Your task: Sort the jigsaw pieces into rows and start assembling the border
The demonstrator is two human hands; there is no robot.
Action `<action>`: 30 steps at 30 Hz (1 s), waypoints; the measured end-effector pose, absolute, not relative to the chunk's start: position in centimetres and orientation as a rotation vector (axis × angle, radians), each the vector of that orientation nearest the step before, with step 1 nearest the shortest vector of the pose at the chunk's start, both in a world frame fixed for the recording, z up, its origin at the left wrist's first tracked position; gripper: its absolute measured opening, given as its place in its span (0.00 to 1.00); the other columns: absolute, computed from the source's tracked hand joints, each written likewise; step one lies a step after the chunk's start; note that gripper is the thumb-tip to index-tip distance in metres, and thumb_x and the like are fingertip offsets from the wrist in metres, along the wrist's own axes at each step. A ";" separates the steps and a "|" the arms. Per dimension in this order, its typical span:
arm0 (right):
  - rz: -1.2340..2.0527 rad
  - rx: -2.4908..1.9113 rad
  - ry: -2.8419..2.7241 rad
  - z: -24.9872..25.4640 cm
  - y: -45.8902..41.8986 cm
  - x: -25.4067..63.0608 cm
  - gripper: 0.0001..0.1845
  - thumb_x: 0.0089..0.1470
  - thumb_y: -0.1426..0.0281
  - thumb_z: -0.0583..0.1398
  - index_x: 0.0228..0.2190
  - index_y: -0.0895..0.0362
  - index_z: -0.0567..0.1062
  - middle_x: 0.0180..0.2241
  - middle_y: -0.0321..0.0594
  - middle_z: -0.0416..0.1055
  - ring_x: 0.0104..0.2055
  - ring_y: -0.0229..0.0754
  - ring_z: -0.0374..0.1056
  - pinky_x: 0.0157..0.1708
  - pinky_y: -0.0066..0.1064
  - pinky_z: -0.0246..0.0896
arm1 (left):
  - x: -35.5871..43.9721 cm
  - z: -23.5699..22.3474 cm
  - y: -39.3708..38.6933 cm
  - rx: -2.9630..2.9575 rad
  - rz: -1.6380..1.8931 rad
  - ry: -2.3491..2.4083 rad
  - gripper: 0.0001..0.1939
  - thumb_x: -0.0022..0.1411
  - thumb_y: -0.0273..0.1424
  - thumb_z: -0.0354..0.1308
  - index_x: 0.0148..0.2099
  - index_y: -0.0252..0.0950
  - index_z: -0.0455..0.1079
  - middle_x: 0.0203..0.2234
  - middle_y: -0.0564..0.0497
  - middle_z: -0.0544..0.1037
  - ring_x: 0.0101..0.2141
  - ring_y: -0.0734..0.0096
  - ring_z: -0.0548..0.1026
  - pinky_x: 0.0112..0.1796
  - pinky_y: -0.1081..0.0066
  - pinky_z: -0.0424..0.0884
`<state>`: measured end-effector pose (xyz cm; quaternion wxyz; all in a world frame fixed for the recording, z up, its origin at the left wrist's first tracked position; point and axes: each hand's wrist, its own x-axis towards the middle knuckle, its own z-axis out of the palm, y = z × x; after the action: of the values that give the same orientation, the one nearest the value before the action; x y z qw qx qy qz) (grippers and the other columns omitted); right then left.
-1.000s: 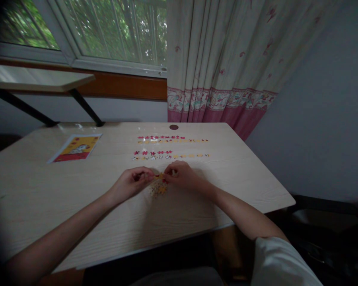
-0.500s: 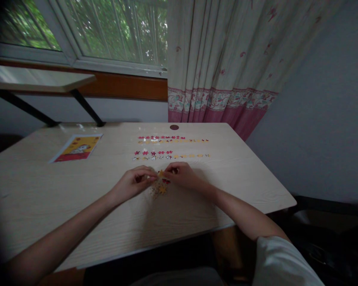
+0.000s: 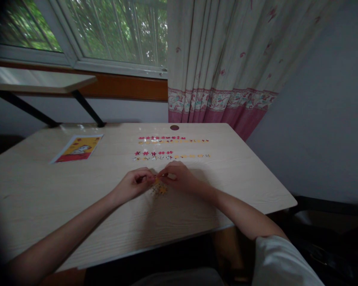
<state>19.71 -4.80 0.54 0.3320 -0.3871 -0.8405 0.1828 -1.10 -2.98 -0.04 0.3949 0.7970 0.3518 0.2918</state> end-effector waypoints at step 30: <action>-0.024 -1.277 -2.008 2.8 -0.6 29.7 0.10 0.52 0.64 0.58 0.29 0.56 0.76 0.30 0.41 0.69 0.32 0.38 0.63 0.33 0.31 0.56 | -3.4 0.4 -2.3 2.813 0.334 0.972 0.16 0.65 0.33 0.42 0.43 0.37 0.70 0.36 0.48 0.70 0.32 0.69 0.72 0.31 0.72 0.67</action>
<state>29.73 -0.62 2.84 0.3719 -0.4980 -0.7833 -0.0093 -3.37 -2.27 0.37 0.0735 0.9368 0.3236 0.1111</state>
